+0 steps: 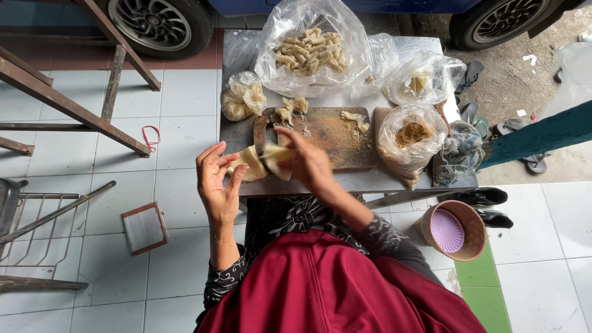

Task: The person sits at a low table and wraps pieces of pale dough around a brown filling taken from a plastic bag, pinching the dough closed by hand and placing the finished wrapped piece into a plastic bag with other finished pieces. They repeat this wrapping cycle continuously, working from a sheet of dough on the cutting board.

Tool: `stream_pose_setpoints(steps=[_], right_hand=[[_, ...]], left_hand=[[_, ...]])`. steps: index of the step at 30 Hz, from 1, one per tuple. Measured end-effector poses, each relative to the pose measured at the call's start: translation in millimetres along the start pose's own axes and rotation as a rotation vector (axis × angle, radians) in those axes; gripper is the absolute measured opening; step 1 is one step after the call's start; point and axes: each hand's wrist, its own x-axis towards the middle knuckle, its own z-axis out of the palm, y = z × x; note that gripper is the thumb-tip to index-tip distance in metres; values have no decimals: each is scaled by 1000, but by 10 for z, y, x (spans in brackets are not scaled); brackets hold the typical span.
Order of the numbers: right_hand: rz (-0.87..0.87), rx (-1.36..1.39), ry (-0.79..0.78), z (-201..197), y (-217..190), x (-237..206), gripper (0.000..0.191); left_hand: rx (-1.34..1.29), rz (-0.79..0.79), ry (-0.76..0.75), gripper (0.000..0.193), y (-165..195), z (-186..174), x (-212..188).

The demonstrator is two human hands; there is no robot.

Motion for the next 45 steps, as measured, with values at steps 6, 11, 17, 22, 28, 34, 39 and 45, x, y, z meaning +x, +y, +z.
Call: stream_pose_setpoints(steps=[6,11,17,22,28,34,39,45], right_hand=[[201,-177,354,-1160,479,-120,54],[67,163,277,-772,239,-18,57],[-32,-118,300,-373,203,-3,55],[96,-255,426,-982,406,-148,56],[63,326,162,-908,15,-255,52],[-194,85,355,-631,-256,-260,60],[-240,147,313,-362,-322,-461,58],[-38,496,233,-278,-112,-447,36]], left_hand=[[52,-95,132,31,-141,-162,-76],[-96,-124,72,31,-307,165,-26],[-125,-192,-18,32,-316,275,-89],[-288,-384,-79,39,-312,415,-145],[-777,-664,-289,46,-331,847,-199],[-764,-686,9,23,-429,913,-307],[-809,-539,-78,42,-369,865,-404],[-689,-658,8,37,-289,891,-449]])
